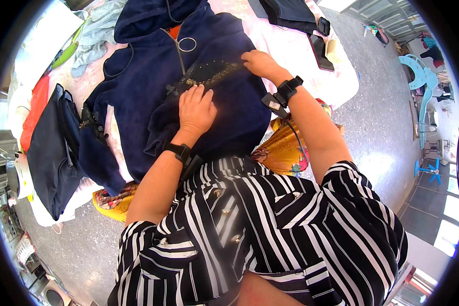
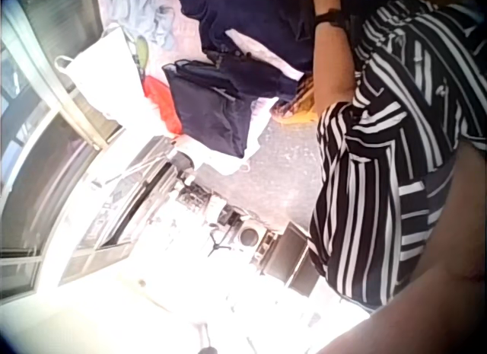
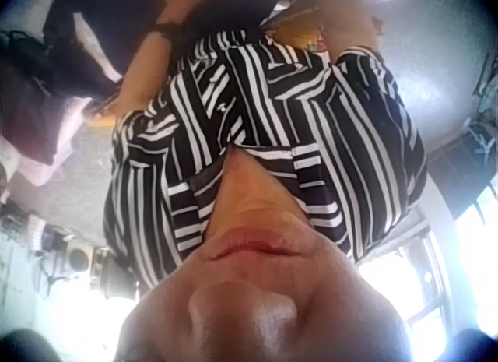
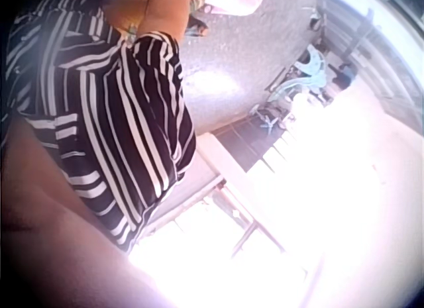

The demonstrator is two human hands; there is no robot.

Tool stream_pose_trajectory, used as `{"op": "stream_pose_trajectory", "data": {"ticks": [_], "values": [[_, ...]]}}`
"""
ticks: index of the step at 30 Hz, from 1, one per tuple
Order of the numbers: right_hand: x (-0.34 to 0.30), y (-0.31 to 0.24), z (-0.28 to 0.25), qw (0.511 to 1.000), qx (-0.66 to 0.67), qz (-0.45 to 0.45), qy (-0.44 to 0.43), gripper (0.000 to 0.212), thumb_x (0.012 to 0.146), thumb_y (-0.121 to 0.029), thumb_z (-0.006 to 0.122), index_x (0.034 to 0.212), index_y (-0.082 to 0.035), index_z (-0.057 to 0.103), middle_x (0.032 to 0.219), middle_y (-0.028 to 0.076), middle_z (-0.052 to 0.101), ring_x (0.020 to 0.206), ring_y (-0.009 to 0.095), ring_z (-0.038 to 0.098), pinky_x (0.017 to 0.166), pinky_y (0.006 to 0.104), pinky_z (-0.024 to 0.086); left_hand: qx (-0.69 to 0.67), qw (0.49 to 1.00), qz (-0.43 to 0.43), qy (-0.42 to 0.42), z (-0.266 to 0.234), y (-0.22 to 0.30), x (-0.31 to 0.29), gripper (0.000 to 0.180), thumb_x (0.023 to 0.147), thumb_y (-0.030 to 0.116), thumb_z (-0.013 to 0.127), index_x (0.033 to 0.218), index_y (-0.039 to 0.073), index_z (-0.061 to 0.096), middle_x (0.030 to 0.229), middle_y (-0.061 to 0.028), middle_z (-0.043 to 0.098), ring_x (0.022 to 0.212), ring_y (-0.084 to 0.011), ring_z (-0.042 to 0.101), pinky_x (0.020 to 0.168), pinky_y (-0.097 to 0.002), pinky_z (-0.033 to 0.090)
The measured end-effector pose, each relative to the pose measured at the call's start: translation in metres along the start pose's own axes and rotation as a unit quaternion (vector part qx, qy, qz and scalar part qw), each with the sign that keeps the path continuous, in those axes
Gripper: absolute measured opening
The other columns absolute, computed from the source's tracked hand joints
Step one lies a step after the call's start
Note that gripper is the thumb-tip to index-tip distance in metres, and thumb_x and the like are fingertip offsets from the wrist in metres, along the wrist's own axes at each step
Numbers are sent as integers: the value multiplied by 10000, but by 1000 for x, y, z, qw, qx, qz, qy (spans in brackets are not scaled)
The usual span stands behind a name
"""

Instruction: The person handles a navy blue hoodie on a bed, spreading it out, stretching the fabric of the sleeves and body, and checking the zipper and hood by hand.

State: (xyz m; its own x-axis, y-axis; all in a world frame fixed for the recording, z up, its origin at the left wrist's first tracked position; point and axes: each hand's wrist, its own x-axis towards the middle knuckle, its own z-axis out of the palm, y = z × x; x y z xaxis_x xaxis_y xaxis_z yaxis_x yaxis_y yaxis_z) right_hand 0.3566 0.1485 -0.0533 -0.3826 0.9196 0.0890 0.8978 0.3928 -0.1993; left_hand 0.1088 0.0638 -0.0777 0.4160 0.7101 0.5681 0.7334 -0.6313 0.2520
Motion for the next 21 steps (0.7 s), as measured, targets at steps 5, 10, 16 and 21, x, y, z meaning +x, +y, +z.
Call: {"op": "stream_pose_trajectory", "data": {"ticks": [5, 10, 16, 21], "values": [[10, -13, -10, 993, -68, 12, -96, 151, 739, -120, 485, 853, -54, 558, 855, 150, 568, 837, 313, 536, 724, 383, 429, 0, 1000, 1, 1, -1, 0, 0, 294, 678, 151, 536, 954, 62, 581, 1038, -133, 532, 1005, -294, 473, 877, -404, 332], [16, -22, -8, 987, -110, 40, -107, 172, 734, -121, 446, 819, -53, 579, 820, 154, 583, 808, 316, 552, 709, 393, 438, -3, 1000, 5, 5, -1, 1, 1, 292, 677, 147, 537, 952, 60, 581, 1032, -134, 533, 1002, -293, 474, 874, -403, 334], [13, -11, -5, 995, -32, 72, -53, 157, 708, -140, 451, 759, -43, 564, 780, 162, 582, 779, 323, 550, 702, 397, 431, -2, 1000, 3, -1, -2, 1, 1, 292, 678, 144, 537, 955, 59, 580, 1032, -135, 533, 1003, -292, 473, 877, -404, 331], [5, 10, -14, 993, 33, 98, 53, 168, 708, -162, 447, 735, -22, 534, 759, 187, 564, 764, 344, 538, 688, 400, 419, -4, 1000, -1, -6, -2, 0, 0, 292, 684, 145, 534, 959, 56, 578, 1043, -136, 528, 1011, -291, 469, 880, -407, 327]]}}
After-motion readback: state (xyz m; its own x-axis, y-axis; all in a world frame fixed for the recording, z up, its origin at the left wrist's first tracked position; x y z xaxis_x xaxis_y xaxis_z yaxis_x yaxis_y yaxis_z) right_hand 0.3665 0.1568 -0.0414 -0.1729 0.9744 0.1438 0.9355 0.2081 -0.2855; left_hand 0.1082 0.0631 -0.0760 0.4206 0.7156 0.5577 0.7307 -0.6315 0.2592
